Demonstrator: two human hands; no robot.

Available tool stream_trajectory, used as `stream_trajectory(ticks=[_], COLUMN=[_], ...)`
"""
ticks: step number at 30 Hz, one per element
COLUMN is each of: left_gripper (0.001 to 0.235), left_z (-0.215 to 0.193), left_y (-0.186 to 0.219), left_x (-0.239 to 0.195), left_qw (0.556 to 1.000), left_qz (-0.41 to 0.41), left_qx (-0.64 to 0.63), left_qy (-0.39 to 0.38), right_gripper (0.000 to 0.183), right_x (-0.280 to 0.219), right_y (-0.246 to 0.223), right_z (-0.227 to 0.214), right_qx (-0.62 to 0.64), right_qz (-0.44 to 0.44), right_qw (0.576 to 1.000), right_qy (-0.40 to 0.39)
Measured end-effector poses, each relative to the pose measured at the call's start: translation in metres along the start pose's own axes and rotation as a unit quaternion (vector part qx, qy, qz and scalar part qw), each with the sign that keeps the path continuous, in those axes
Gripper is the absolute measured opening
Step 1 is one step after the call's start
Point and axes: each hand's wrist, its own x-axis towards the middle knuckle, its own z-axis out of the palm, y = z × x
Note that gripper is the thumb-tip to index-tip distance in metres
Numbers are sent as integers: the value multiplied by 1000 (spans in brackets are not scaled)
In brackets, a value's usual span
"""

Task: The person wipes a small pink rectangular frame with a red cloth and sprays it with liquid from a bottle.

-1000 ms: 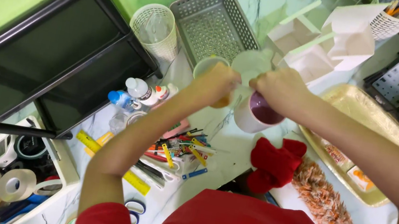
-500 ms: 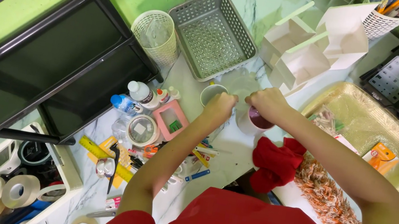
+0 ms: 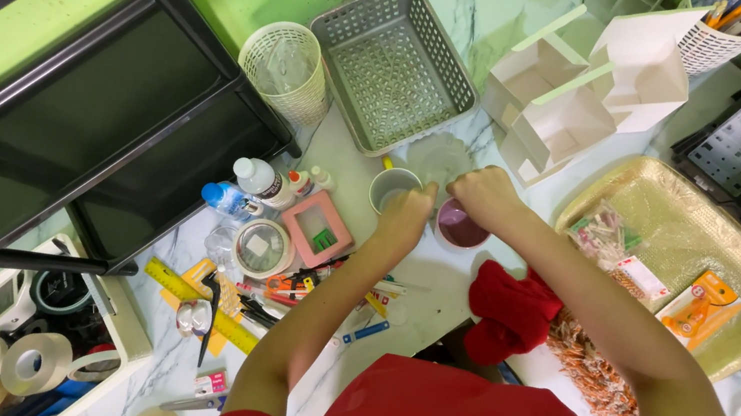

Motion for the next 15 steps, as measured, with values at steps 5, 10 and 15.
stream_trajectory(ticks=[5,10,15], left_gripper=[26,37,48], left_z=[-2,-38,-65], left_y=[1,15,25], left_x=[-8,-14,-29], left_qw=[999,997,988], left_qz=[4,-14,-43], left_qx=[-27,-81,-141], left_qy=[20,16,52], right_gripper=[9,26,31], right_x=[-14,-35,-53], right_y=[-11,-13,18], right_z=[-20,-85,-86], right_qx=[22,124,16], right_qz=[18,67,236], right_qw=[998,957,911], right_qy=[57,252,337])
